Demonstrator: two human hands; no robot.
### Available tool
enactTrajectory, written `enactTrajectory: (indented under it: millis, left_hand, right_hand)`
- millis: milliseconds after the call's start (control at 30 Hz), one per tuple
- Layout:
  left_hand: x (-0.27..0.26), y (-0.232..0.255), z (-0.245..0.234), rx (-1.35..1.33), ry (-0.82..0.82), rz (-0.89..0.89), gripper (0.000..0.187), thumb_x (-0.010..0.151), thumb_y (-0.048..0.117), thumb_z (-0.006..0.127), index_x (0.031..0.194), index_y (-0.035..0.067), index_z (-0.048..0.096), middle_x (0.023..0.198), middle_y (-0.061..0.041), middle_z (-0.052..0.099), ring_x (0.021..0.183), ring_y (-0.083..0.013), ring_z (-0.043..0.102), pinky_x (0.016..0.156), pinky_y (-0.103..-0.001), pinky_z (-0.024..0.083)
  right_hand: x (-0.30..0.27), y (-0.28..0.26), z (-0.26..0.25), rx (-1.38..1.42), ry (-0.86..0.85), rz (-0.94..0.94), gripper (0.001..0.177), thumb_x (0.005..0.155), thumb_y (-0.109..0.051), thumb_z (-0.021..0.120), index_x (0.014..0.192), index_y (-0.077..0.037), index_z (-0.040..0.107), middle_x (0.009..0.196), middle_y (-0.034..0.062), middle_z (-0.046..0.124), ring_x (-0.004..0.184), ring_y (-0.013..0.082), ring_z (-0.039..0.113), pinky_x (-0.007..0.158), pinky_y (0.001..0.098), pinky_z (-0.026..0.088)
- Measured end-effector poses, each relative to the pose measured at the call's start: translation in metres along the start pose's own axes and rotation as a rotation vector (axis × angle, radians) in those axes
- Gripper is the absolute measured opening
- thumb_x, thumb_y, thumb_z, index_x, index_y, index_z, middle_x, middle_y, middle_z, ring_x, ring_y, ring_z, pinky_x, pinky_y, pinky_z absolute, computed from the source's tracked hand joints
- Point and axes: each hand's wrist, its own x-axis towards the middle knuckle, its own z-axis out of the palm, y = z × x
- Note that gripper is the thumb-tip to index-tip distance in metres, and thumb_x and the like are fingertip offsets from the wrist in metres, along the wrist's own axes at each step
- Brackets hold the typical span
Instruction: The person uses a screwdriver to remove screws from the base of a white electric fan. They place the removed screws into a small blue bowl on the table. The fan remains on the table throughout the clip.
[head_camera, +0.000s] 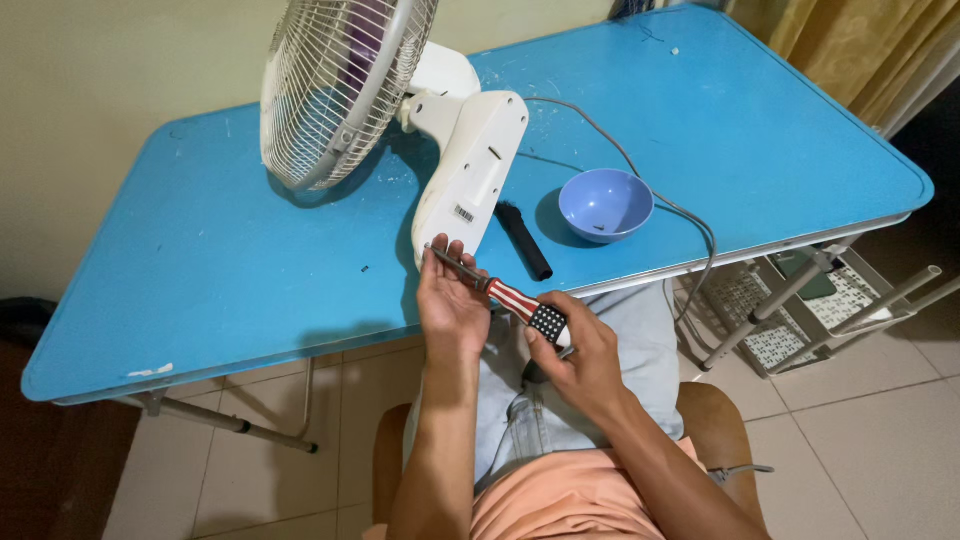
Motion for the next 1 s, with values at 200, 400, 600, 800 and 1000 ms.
enactTrajectory:
  millis: [200,400,600,800,1000]
  left_hand:
    - [0.008,0.002,-0.008,-0.075,-0.090,0.003,0.026,0.109,0.037,0.050,0.118,0.016,0.062,0.103,0.003,0.065,0.089,-0.0127,0.060,0.075,-0.031,0.048]
    - [0.005,0.013,-0.006,0.125,0.010,0.002,0.041,0.106,0.041,0.045,0.127,0.011,0.062,0.114,-0.003,0.068,0.097,-0.0153,0.062,0.083,-0.033,0.052]
    - [-0.014,0.041,0.004,0.452,-0.089,-0.010,0.045,0.101,0.038,0.046,0.124,0.003,0.063,0.116,-0.015,0.072,0.098,-0.0217,0.071,0.087,-0.036,0.056]
    - [-0.037,0.070,0.007,1.206,0.259,0.527,0.032,0.106,0.019,0.062,0.110,-0.013,0.069,0.101,-0.033,0.072,0.081,-0.0389,0.063,0.074,-0.043,0.047]
    - [-0.032,0.064,0.010,1.369,-0.163,1.144,0.042,0.102,0.012,0.067,0.138,-0.005,0.057,0.125,-0.026,0.067,0.110,-0.0344,0.068,0.089,-0.040,0.055]
  right_hand:
    - [0.011,-0.017,-0.004,0.005,-0.030,-0.104,0.033,0.090,-0.014,0.074,0.118,-0.002,0.063,0.101,0.0144,0.071,0.086,0.0256,0.071,0.077,0.0348,0.056]
    - [0.026,-0.022,-0.012,-0.122,-0.078,-0.201,0.037,0.090,-0.018,0.077,0.120,-0.001,0.064,0.093,0.0152,0.070,0.077,0.0272,0.068,0.068,0.0376,0.055]
    - [0.037,-0.025,-0.015,-0.034,-0.120,0.003,0.036,0.091,-0.023,0.075,0.121,-0.004,0.066,0.087,0.0106,0.073,0.065,0.0151,0.070,0.054,0.0289,0.055]
    - [0.033,-0.025,-0.012,-0.055,-0.114,0.081,0.036,0.092,-0.024,0.074,0.122,-0.005,0.067,0.080,0.0080,0.072,0.062,0.0140,0.068,0.054,0.0280,0.053]
    - [0.038,-0.024,-0.015,-0.080,-0.070,-0.142,0.029,0.101,-0.022,0.068,0.123,-0.003,0.064,0.101,0.0140,0.069,0.087,0.0216,0.068,0.073,0.0333,0.054]
